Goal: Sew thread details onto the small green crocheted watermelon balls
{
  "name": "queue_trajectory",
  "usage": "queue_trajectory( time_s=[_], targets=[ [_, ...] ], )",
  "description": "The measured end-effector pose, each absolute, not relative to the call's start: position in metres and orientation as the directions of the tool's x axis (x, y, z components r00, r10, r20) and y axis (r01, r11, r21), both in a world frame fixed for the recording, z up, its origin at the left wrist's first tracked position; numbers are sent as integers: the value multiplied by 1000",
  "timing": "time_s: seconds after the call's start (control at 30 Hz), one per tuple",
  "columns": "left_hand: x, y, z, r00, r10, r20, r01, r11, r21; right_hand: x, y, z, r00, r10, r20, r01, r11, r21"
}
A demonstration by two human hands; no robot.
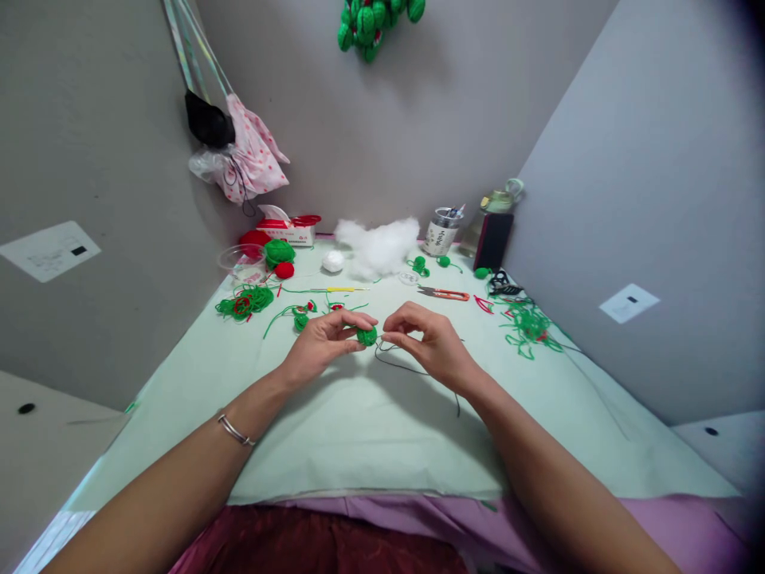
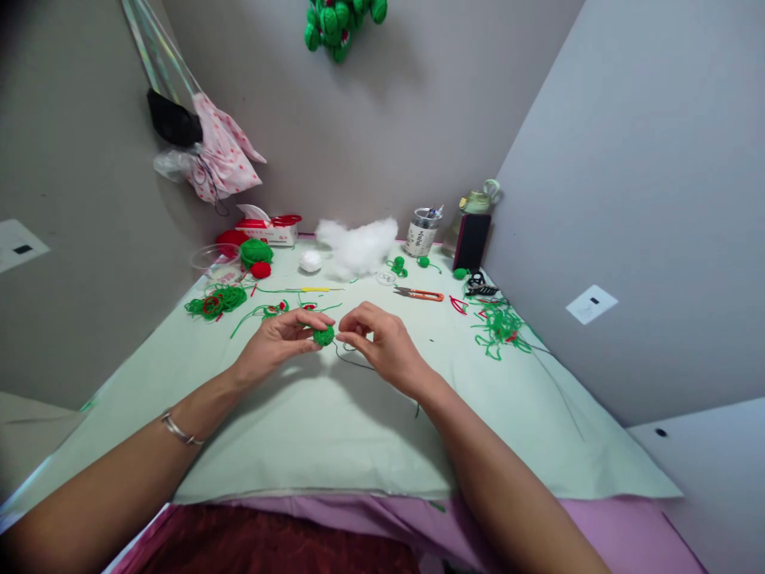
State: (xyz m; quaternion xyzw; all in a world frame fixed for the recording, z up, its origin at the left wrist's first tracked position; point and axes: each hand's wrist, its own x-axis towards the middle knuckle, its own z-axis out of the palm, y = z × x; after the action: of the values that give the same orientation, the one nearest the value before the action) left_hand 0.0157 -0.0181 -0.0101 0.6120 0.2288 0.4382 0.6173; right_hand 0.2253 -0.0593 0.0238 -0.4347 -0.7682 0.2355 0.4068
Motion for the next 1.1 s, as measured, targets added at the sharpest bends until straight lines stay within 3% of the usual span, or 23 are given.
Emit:
queue_trajectory(
  time_s=[0.17, 0.3, 0.43, 0.77, 0.87, 1.0, 1.07, 1.1],
  targets=[
    [15, -18, -8, 506, 828, 242, -250, -127, 960, 227, -61, 24, -320, 812, 488, 524, 581, -623],
    [15, -17, -6, 509, 835, 209, -277, -71, 958, 227, -62, 24, -330, 809, 487, 542, 585, -604],
    [15, -20, -4, 492, 845, 209, -205, -121, 971, 226, -61, 21, -295, 819, 493, 566, 565, -600],
    [20, -24, -11, 445, 879, 170, -101, -139, 985, 211, -64, 12, -212, 892, 399, 446, 452, -773],
    [23, -27, -12, 428, 883, 191, -103, -163, 981, 209, -65, 9, -269, 849, 455, 548, 524, -652],
    [27, -31, -16, 435, 854, 285, -22, -306, 952, 206, -62, 2, -340, 777, 529, 729, 573, -373],
    [27, -31, -18, 427, 841, 332, 53, -390, 919, 204, -65, 8, -302, 733, 610, 735, 586, -341],
    [27, -30, -20, 420, 838, 347, 88, -418, 904, 204, -69, 16, -250, 718, 650, 708, 593, -384]
  ],
)
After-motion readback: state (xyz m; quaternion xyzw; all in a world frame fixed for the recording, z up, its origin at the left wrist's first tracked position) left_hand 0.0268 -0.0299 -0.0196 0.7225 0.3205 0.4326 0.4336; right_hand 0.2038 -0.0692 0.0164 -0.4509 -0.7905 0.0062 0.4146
